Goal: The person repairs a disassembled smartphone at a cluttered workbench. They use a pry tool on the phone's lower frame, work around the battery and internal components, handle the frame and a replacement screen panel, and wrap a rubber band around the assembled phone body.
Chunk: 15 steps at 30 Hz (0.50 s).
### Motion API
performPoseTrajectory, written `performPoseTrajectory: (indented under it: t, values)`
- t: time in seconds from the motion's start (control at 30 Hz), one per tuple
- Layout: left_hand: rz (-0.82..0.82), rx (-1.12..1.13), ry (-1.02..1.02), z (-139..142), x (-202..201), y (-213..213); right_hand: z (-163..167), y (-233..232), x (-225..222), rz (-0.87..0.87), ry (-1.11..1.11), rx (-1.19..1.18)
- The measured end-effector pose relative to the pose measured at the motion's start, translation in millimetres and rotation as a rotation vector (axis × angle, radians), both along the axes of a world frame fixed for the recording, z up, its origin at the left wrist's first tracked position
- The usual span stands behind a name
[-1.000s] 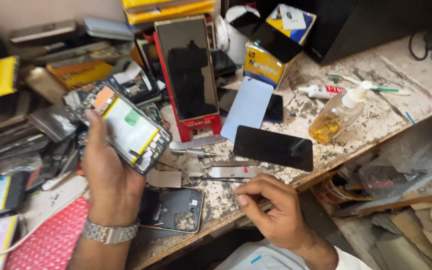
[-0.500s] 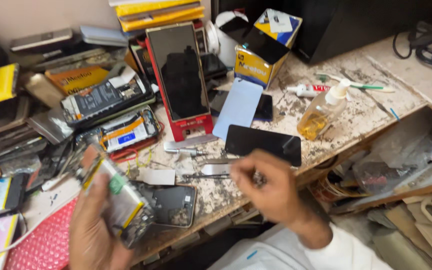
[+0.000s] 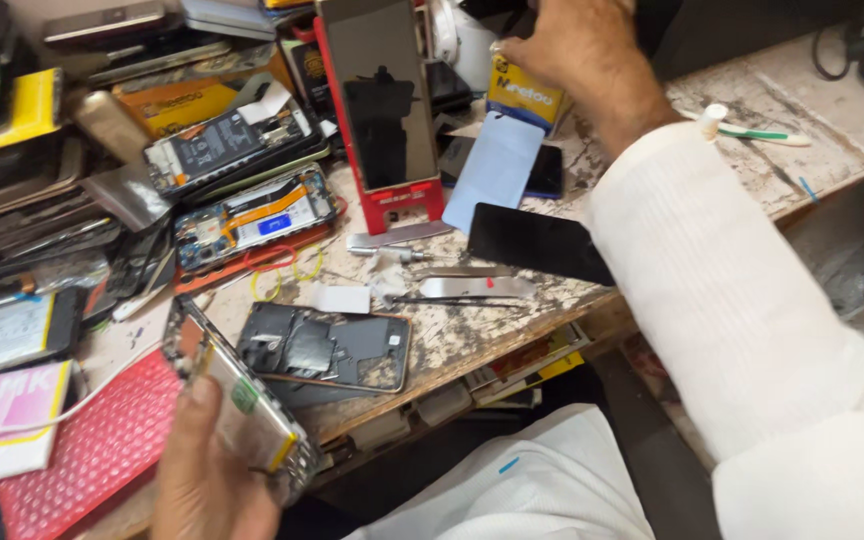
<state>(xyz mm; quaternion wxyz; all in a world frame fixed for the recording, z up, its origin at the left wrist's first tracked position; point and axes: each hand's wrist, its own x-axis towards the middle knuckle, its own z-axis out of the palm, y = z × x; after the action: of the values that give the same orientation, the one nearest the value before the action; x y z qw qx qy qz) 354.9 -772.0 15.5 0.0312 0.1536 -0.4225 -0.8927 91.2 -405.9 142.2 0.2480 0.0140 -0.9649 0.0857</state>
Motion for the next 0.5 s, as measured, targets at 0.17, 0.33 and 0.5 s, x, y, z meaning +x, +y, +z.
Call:
performPoseTrajectory:
  t: [0.17,0.33,0.5]
  values:
    - [-0.106,0.142,0.141,-9.6,13.0,7.0,-4.6,-15.4,6.0,-0.128,-0.248,0.015]
    - [-0.305,0.500,0.337,-13.6,12.4,18.0,-17.3,-15.1,11.2,-0.085,-0.235,-0.020]
    - [-0.337,0.557,0.368,-19.8,5.5,26.9,-18.9,8.1,10.1,-0.073,-0.077,0.001]
